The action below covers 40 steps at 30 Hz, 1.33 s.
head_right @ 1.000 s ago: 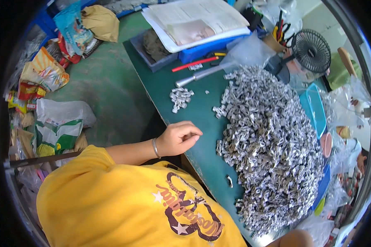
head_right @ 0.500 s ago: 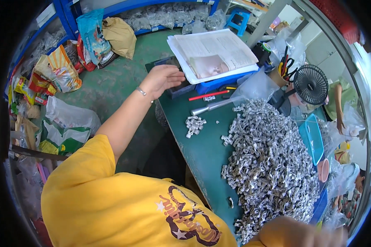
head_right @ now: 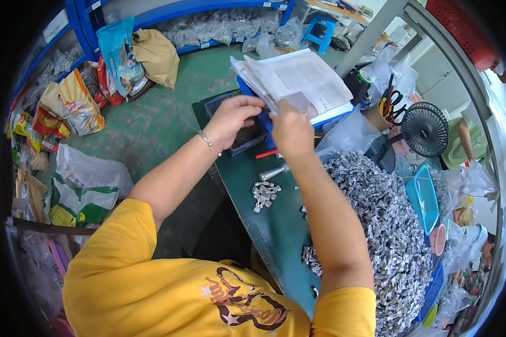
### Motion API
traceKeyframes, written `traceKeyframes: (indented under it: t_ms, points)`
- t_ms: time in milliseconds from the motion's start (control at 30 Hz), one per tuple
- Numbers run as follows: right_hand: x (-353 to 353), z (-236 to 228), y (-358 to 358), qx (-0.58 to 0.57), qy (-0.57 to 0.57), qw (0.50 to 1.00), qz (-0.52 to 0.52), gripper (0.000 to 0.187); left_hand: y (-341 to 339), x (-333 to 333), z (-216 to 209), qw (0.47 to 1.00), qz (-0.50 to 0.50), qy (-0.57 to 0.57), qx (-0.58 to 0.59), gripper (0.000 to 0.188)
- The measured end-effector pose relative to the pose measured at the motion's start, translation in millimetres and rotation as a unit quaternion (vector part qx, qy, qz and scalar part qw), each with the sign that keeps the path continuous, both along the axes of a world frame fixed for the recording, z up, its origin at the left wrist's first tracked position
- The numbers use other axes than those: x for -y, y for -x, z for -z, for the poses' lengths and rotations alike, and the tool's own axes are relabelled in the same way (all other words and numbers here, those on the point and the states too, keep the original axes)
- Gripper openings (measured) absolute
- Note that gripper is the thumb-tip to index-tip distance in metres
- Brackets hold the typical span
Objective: The person trims excess material from small metal parts using pliers and places the finished items into a container.
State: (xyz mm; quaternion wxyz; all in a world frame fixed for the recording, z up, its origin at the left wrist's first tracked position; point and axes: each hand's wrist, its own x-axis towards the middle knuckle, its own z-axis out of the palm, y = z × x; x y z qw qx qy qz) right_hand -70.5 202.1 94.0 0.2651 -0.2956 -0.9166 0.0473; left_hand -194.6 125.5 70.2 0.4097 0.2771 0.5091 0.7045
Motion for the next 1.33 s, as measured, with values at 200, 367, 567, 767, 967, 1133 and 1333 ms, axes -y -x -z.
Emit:
traceKeyframes:
  t_ms: [200, 367, 567, 767, 967, 1133, 1333]
  points:
    - [-32, -37, -17, -0.151, 0.015, 0.984, 0.093, 0.030, 45, -42, -1, 0.908, -0.110, 0.024, -0.404, 0.019]
    - [-46, -39, -23, -0.256, 0.114, 0.955, 0.100, 0.035, 50, -98, -14, 0.740, -0.011, 0.172, -0.650, 0.036]
    - [-35, -41, -27, -0.238, 0.150, 0.950, 0.133, 0.031, 54, -132, -29, 0.664, 0.162, 0.290, -0.669, 0.075]
    - [-40, -47, -37, -0.366, 0.181, 0.908, 0.094, 0.022, 33, -140, -31, 0.642, 0.112, 0.307, -0.693, 0.067]
    - [-49, -57, -50, -0.455, 0.198, 0.861, 0.113, 0.022, 41, -144, -39, 0.856, 0.115, 0.253, -0.436, 0.054]
    - [-57, -69, -53, -0.490, 0.222, 0.833, 0.126, 0.023, 76, -132, -45, 0.958, 0.146, 0.187, -0.160, 0.041]
    - [-39, -51, -35, -0.390, 0.191, 0.894, 0.108, 0.030, 92, -49, -52, 0.995, 0.061, 0.000, 0.082, 0.038]
